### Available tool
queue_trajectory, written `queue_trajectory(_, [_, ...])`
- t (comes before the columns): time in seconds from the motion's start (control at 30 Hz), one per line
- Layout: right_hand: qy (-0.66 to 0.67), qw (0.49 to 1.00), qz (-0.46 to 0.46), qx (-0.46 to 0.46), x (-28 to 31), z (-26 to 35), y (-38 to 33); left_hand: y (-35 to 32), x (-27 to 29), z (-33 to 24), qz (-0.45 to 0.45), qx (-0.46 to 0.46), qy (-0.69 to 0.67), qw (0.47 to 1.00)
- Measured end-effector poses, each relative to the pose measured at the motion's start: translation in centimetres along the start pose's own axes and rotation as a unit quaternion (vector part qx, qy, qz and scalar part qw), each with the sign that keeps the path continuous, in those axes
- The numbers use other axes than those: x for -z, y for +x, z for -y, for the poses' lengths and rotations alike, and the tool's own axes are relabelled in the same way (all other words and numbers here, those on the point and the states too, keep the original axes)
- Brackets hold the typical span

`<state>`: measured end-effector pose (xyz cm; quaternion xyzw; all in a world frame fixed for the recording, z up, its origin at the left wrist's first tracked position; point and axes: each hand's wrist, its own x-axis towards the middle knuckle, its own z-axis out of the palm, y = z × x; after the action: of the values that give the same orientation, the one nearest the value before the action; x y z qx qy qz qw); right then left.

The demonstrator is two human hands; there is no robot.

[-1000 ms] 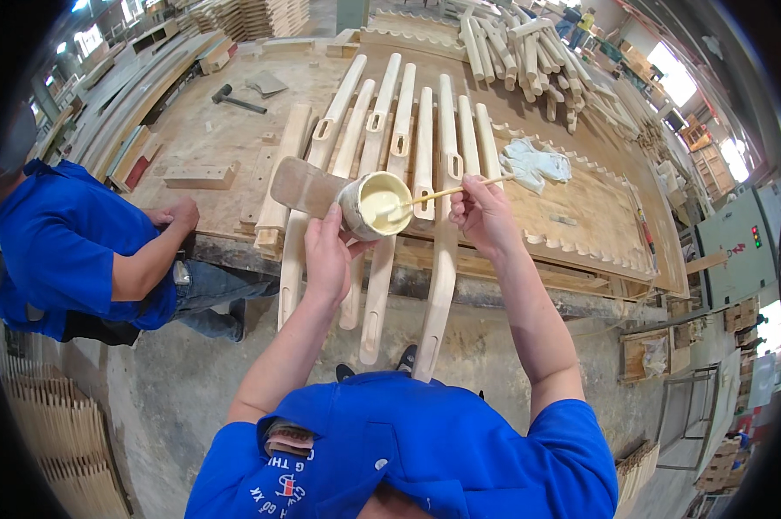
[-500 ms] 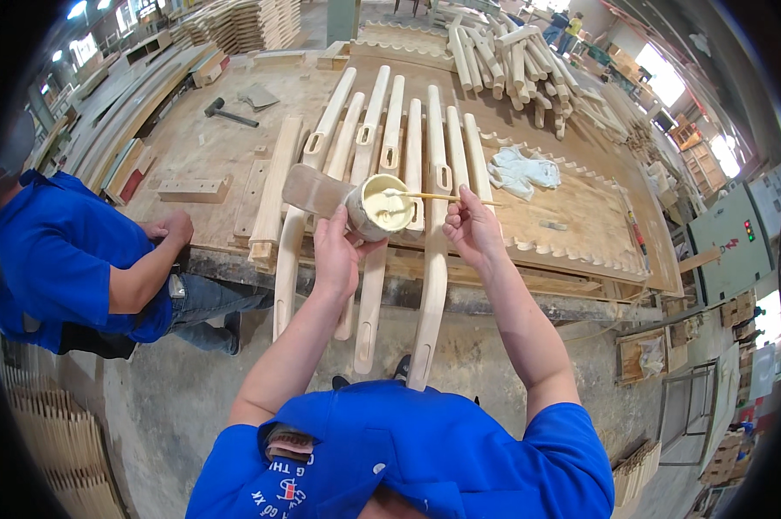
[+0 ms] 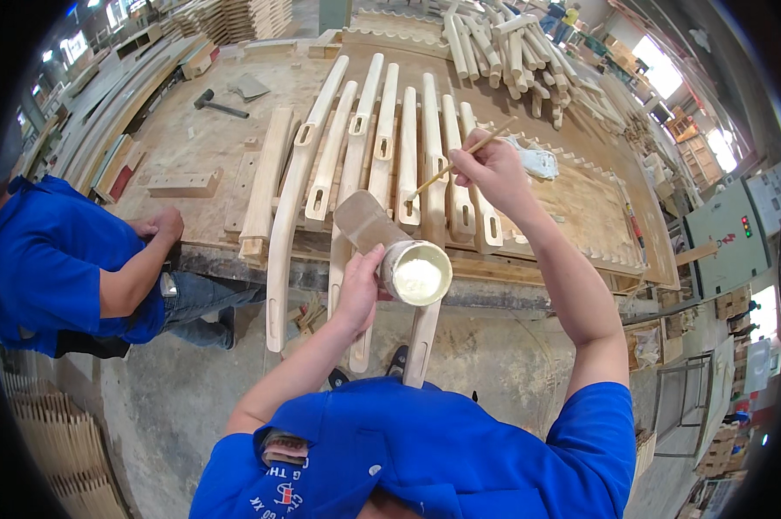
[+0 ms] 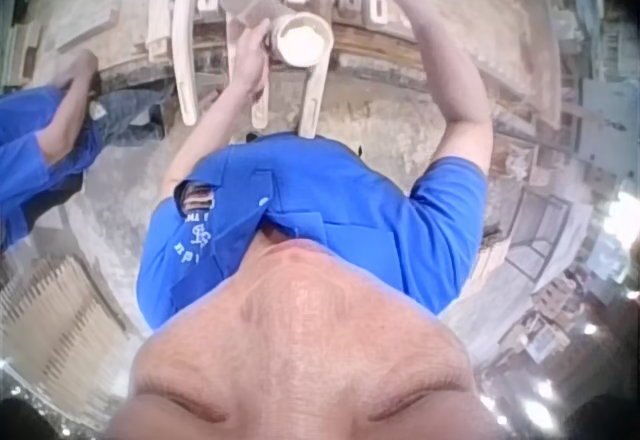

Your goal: The person applies a yellowish liquid to the ends of several wooden chair legs using a small brush and container. The person then wipes the brush on a cloth.

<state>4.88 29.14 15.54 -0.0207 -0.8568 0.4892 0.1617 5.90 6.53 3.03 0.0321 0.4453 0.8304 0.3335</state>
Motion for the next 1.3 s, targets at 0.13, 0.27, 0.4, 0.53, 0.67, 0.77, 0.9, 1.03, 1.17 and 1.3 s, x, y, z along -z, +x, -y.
queue_trajectory(0.13, [-0.118,0.991,0.046,0.039,-1.3,0.9,0.9,1.0,-0.5,0.9,0.004,-0.017,-0.011,1.000])
queue_trajectory(0.27, [-0.218,0.965,0.084,0.121,-2.6,0.3,1.6,2.3,-1.2,1.1,0.030,-0.020,-0.024,0.999])
queue_trajectory(0.4, [-0.206,0.966,0.137,0.075,-2.8,1.0,1.5,2.5,-1.4,1.3,0.006,-0.018,-0.030,0.999])
queue_trajectory(0.53, [-0.169,0.974,0.125,0.080,-2.3,0.7,2.2,2.7,-1.5,1.3,0.014,-0.026,-0.020,0.999])
queue_trajectory(0.67, [-0.226,0.962,0.139,0.067,-1.8,0.8,2.0,2.4,-1.8,1.1,-0.012,-0.010,-0.020,1.000])
queue_trajectory(0.77, [-0.125,0.976,0.175,-0.023,-1.7,1.1,1.5,2.6,-1.6,1.1,0.013,-0.018,-0.024,0.999])
queue_trajectory(0.9, [-0.092,0.989,0.112,-0.011,-1.5,-0.2,2.2,2.6,-1.8,1.1,0.028,-0.015,-0.008,0.999])
queue_trajectory(1.03, [-0.273,0.952,0.103,0.094,0.1,-0.6,2.3,2.9,-1.4,1.2,0.025,-0.026,0.006,0.999])
queue_trajectory(1.17, [-0.247,0.951,0.124,0.138,2.0,0.8,1.1,1.7,-1.4,-0.5,0.005,-0.022,-0.004,1.000])
queue_trajectory(1.3, [-0.030,0.991,0.060,0.114,3.5,3.7,-1.0,1.1,-0.6,-2.9,0.006,-0.074,-0.032,0.997])
